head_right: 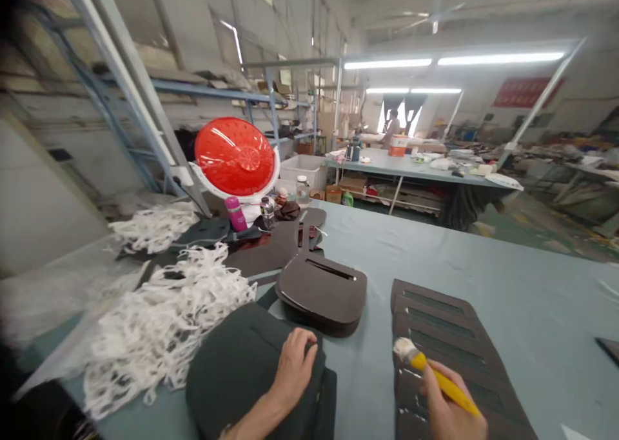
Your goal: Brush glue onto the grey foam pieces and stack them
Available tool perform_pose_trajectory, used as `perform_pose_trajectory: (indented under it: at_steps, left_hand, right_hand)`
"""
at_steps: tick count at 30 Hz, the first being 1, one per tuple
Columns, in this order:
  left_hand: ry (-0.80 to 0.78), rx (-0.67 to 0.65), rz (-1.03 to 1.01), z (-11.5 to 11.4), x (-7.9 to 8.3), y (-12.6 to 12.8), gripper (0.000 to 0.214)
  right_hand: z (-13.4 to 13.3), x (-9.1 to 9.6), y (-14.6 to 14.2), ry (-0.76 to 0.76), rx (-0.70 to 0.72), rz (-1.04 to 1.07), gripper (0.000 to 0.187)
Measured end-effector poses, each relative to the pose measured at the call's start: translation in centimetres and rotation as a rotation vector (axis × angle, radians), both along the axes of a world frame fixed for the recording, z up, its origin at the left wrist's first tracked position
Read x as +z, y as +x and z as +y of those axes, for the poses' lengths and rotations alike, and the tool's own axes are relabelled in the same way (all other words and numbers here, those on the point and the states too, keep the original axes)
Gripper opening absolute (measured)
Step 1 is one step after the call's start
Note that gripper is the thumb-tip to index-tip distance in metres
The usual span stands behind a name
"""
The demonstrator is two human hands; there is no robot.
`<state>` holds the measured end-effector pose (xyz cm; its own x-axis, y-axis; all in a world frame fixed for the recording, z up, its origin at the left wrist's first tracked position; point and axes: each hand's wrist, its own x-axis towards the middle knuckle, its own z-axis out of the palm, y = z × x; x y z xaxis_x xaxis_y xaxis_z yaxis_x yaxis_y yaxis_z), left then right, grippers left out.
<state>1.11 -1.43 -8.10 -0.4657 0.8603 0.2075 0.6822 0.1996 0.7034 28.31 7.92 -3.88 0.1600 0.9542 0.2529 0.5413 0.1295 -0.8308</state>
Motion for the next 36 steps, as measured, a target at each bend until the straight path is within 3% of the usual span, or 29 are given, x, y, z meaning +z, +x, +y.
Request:
perform_pose_trajectory:
  at_steps: [5, 9, 12, 15, 17, 19, 21, 25, 27, 33, 36]
  left_hand:
    - [0.008, -0.087, 0.185, 3.8, 0.6, -6.1, 0.024]
    - [-0.049, -0.145, 0.333, 5.8, -0.9, -9.3, 0.045]
    - [-0.095, -0.193, 0.399, 6.3, -2.3, -10.7, 0.045]
    - [-0.082, -0.189, 0.374, 6.4, -3.3, -11.4, 0.047]
    - [-0.055, -0.194, 0.344, 6.5, -3.8, -11.6, 0.048]
    - [-0.028, -0.206, 0.333, 6.7, -4.4, -11.8, 0.046]
    - [-0.011, -0.201, 0.336, 6.8, -4.8, -11.8, 0.045]
    - [-0.009, -0.171, 0.355, 7.0, -4.7, -11.5, 0.042]
    - [-0.010, -0.160, 0.378, 7.0, -4.2, -11.3, 0.041]
    - [-0.021, -0.191, 0.451, 6.6, -2.5, -10.9, 0.039]
    - [-0.011, -0.218, 0.483, 6.5, -2.1, -10.9, 0.037]
  right_hand:
    - [2.6, 2.0, -20.5, -0.166, 0.326, 0.311, 0.044]
    - [4.3, 1.2, -31.9, -0.220, 0.506, 0.355, 0.033]
    - [5.7, 0.0, -36.5, -0.248, 0.614, 0.282, 0.027]
    - [8.2, -0.9, -38.9, -0.262, 0.706, 0.178, 0.027]
    - [10.7, -1.2, -40.1, -0.206, 0.630, 0.126, 0.028]
    - [13.2, -1.4, -41.1, -0.138, 0.441, 0.099, 0.030]
    - [15.3, -1.5, -41.8, -0.107, 0.297, 0.081, 0.032]
    - [17.5, -2.2, -39.6, -0.131, 0.262, 0.040, 0.037]
    - [17.9, -2.5, -35.9, -0.152, 0.180, -0.029, 0.038]
    - [17.6, -2.1, -21.3, -0.162, -0.212, -0.224, 0.038]
    - [15.9, -1.7, -17.3, -0.188, -0.276, -0.235, 0.037]
